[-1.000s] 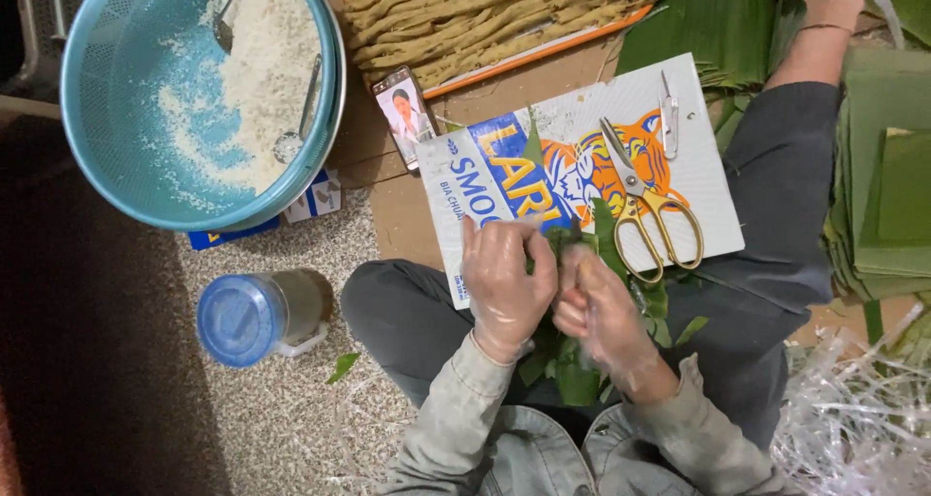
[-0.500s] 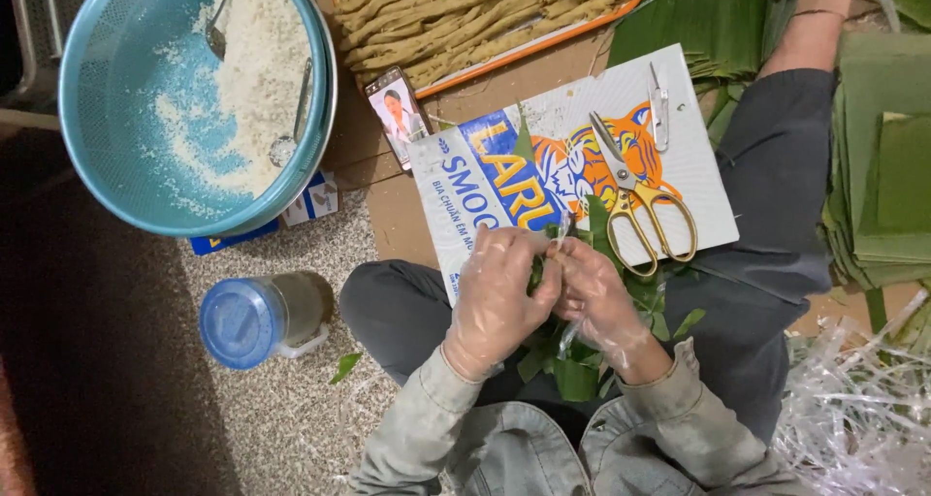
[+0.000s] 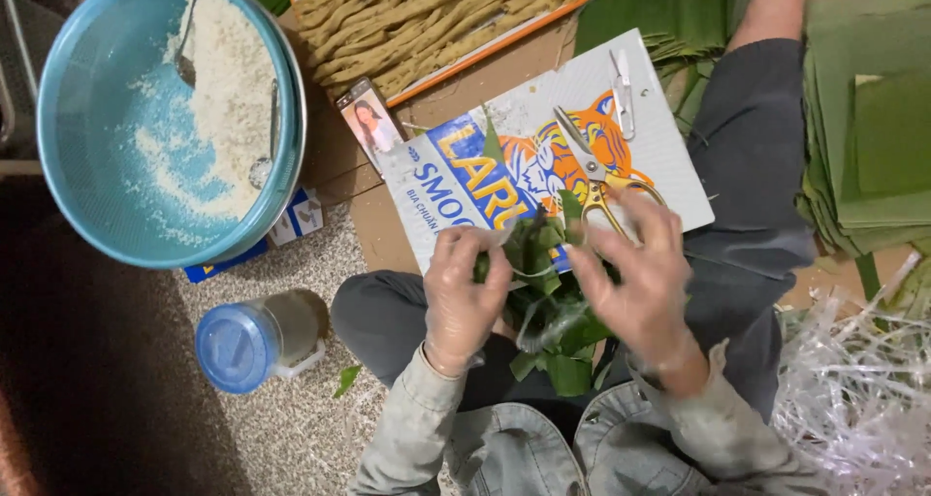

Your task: The person sits on the floor and wraps a portion of white rice in a green leaf. They fold the leaf around the rice, tie it with a thin strip, and trim the excess with scissors. The finished package is set aside.

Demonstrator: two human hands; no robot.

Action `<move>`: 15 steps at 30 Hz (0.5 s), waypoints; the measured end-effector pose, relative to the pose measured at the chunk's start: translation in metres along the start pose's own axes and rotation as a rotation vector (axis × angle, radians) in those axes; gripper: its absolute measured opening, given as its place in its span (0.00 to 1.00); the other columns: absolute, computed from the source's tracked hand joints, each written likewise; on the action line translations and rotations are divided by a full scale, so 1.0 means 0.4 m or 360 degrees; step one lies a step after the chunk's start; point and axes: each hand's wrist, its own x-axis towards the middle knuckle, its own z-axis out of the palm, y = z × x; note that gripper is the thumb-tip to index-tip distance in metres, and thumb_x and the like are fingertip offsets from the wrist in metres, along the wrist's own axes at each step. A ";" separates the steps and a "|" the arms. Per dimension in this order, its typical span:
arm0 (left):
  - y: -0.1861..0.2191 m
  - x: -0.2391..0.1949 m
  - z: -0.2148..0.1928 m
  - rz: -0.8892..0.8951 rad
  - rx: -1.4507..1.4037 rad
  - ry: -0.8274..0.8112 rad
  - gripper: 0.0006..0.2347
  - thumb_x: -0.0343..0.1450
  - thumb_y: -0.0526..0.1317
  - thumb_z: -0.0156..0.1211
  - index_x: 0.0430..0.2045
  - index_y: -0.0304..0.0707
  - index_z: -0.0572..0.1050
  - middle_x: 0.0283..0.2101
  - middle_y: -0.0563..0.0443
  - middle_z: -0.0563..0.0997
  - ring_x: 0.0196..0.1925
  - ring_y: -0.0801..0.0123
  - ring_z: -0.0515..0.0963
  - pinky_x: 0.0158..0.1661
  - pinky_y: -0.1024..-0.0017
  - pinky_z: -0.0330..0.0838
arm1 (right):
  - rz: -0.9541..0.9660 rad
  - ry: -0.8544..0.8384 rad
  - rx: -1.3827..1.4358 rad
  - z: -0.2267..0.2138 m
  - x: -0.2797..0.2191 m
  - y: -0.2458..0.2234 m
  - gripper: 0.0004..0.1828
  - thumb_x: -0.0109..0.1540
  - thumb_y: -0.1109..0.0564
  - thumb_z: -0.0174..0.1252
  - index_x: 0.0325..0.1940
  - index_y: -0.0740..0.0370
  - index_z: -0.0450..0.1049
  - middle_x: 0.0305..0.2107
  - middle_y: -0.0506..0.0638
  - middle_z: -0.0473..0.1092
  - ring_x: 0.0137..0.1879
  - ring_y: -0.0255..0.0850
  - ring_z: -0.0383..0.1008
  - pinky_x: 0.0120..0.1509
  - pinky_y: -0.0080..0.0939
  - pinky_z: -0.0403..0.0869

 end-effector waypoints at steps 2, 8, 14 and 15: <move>0.015 0.008 -0.003 -0.0034 -0.0095 0.0049 0.04 0.66 0.29 0.60 0.28 0.39 0.76 0.32 0.47 0.76 0.38 0.46 0.84 0.34 0.60 0.82 | -0.0329 0.0098 -0.0056 0.010 -0.053 0.012 0.05 0.54 0.57 0.71 0.34 0.54 0.83 0.32 0.53 0.78 0.39 0.47 0.78 0.47 0.44 0.78; 0.025 -0.005 0.009 -0.0035 -0.0102 0.0155 0.05 0.65 0.27 0.61 0.28 0.40 0.76 0.32 0.50 0.75 0.40 0.49 0.85 0.36 0.62 0.82 | 0.0033 -0.0024 -0.0085 0.129 -0.113 0.040 0.10 0.61 0.62 0.64 0.46 0.64 0.82 0.30 0.61 0.79 0.35 0.55 0.82 0.33 0.50 0.79; 0.042 -0.004 0.009 -0.0003 -0.0102 0.0201 0.04 0.64 0.28 0.63 0.25 0.39 0.76 0.31 0.48 0.76 0.38 0.46 0.85 0.35 0.62 0.81 | 0.0056 0.0270 0.0512 0.173 -0.067 0.070 0.06 0.56 0.64 0.71 0.37 0.61 0.82 0.28 0.54 0.80 0.35 0.49 0.83 0.37 0.42 0.80; 0.041 -0.003 0.007 -0.0005 -0.0099 0.0204 0.04 0.64 0.28 0.63 0.25 0.39 0.76 0.31 0.48 0.76 0.38 0.46 0.85 0.35 0.62 0.81 | 0.0055 0.0266 0.0514 0.160 -0.044 0.056 0.06 0.56 0.64 0.71 0.37 0.61 0.82 0.28 0.54 0.80 0.35 0.49 0.83 0.37 0.42 0.80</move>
